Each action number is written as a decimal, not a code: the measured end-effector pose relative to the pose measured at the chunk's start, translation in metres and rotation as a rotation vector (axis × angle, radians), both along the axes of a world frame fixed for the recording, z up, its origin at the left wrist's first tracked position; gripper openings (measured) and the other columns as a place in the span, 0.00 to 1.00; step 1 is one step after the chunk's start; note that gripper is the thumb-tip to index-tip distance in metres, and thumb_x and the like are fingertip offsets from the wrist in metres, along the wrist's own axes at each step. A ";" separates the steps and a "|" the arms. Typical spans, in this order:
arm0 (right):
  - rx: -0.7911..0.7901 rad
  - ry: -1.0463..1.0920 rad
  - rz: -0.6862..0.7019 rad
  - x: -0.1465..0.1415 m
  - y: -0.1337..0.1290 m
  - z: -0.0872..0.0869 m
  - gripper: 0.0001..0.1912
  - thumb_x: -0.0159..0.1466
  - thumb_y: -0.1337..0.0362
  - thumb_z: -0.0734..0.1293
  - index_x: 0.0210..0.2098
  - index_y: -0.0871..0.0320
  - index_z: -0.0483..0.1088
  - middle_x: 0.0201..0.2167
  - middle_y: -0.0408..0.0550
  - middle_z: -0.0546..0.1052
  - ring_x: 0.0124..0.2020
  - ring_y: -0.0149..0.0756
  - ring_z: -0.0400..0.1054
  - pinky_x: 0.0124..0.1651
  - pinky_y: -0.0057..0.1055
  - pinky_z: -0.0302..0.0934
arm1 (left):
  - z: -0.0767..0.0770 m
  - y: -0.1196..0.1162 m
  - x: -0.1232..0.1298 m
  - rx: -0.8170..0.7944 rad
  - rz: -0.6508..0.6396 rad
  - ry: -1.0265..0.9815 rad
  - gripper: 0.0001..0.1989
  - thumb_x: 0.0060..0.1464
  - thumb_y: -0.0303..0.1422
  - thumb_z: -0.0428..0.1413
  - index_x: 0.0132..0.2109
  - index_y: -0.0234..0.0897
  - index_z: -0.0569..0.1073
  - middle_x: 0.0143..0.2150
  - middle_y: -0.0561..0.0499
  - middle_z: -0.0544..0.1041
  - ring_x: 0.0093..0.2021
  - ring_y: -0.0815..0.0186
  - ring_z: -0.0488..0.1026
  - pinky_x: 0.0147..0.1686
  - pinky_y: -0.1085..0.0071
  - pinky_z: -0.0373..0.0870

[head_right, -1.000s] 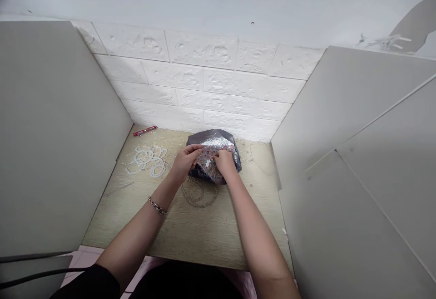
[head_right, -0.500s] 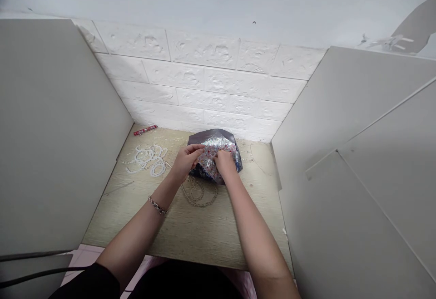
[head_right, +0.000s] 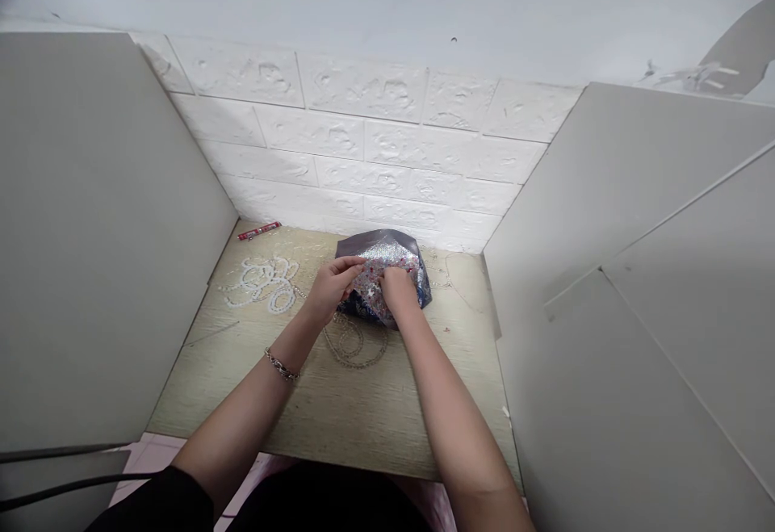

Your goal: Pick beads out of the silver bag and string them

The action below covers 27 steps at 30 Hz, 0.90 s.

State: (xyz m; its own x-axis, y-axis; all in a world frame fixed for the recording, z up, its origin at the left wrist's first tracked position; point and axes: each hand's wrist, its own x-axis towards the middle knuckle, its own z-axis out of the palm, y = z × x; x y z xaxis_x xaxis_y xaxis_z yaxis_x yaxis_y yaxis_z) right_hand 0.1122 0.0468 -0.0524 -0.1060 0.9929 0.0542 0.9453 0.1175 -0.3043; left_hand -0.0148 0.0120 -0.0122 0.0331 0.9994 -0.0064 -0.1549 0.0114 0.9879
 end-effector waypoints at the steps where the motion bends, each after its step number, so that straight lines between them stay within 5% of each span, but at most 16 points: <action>1: 0.004 0.007 0.004 0.000 0.000 0.000 0.13 0.57 0.63 0.56 0.32 0.61 0.71 0.32 0.56 0.73 0.36 0.38 0.65 0.37 0.29 0.53 | 0.000 0.000 0.000 0.003 -0.002 -0.001 0.12 0.39 0.33 0.54 0.34 0.31 0.70 0.15 0.59 0.60 0.14 0.80 0.51 0.14 0.80 0.50; 15: 0.015 0.276 0.010 0.011 0.010 0.000 0.17 0.54 0.56 0.58 0.24 0.61 0.72 0.19 0.46 0.72 0.22 0.29 0.61 0.27 0.25 0.50 | 0.001 0.000 0.000 0.002 0.002 -0.018 0.11 0.39 0.32 0.55 0.33 0.31 0.70 0.14 0.60 0.60 0.13 0.80 0.51 0.13 0.80 0.49; 27: 0.028 0.131 0.098 0.000 0.003 0.000 0.11 0.56 0.64 0.58 0.31 0.59 0.72 0.31 0.50 0.75 0.35 0.34 0.66 0.37 0.26 0.52 | 0.000 0.001 -0.001 0.004 -0.010 -0.002 0.12 0.40 0.33 0.54 0.34 0.31 0.70 0.12 0.60 0.58 0.13 0.80 0.51 0.13 0.80 0.49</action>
